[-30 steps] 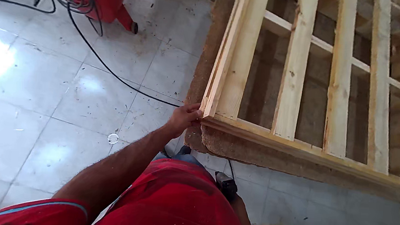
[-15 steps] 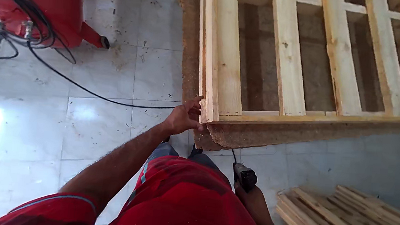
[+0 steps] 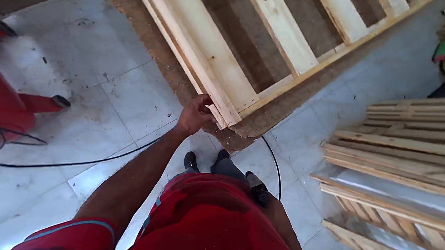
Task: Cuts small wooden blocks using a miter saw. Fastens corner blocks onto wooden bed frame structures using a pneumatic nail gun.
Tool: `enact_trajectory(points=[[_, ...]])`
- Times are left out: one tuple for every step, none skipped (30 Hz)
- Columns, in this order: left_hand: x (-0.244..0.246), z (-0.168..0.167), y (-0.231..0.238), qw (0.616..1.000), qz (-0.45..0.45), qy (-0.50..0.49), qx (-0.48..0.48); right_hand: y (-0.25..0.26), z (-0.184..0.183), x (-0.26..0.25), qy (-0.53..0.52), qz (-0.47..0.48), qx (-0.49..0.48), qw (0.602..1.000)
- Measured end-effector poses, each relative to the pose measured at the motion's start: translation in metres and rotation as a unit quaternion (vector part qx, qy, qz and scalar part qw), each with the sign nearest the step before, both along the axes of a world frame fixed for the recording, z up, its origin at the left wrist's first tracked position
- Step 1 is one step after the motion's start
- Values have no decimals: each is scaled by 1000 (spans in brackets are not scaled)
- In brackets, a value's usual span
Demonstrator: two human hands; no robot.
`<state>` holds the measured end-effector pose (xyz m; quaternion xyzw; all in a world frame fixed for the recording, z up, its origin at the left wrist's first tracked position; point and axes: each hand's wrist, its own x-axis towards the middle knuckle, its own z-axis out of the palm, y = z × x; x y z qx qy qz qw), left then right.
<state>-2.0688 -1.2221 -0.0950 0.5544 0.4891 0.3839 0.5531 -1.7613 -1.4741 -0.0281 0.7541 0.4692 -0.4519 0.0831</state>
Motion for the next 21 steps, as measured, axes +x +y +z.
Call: enact_trajectory(points=[[-5,-3,3,1000,-3,-5,8,-5,-2,1,3,-22,4,1000],[-10,-6,4,1000,-1,-9,16,-10,-5,1,4,-40,7,999],[-14,-8,4,1000,-3,-17,25,-14,-8,2,7,-57,13,998],[-17,-10,4,999,-9,-28,33,-16,-11,2,12,-75,19,997],[-19,-9,5,999,-15,-35,39,-19,-12,2,17,-91,25,995],[-20,-7,5,998,-20,-33,40,-20,-14,2,20,-103,28,994],[-20,-4,8,999,-25,-23,41,-18,-15,2,24,-112,25,993],[-20,-3,13,999,-33,-11,41,-15,-16,2,26,-121,19,992],[-22,-2,15,998,-46,1,41,-15,-15,-1,32,-133,8,991],[-25,-1,17,997,-64,20,42,-15,-13,-3,36,-143,-4,989],[-28,2,22,994,-85,50,52,-15,-13,-6,39,-155,-8,987],[-30,6,30,988,-107,80,71,-15,-14,-9,41,-163,-6,986],[-32,9,38,982,-125,107,92,-16,-15,-14,42,-169,-2,985],[-32,12,42,975,-134,139,112,-19,-16,-20,43,-173,2,984],[-32,13,45,969,-136,162,127,-22,-15,-28,42,-176,6,983],[-31,14,45,964,-137,179,138,-24,-14,-36,41,-182,9,982],[-31,15,46,961,-141,191,143,-23,-11,-46,41,-192,12,980],[-31,13,47,960,-146,187,148,-22,-10,-56,42,-207,16,977],[-33,10,48,962,-151,172,150,-22,-9,-69,43,-225,20,973],[-35,7,47,966,-156,147,145,-22,-9,-85,39,-244,24,969],[-38,4,46,970,-164,118,132,-23,-9,-102,34,-265,27,963]])
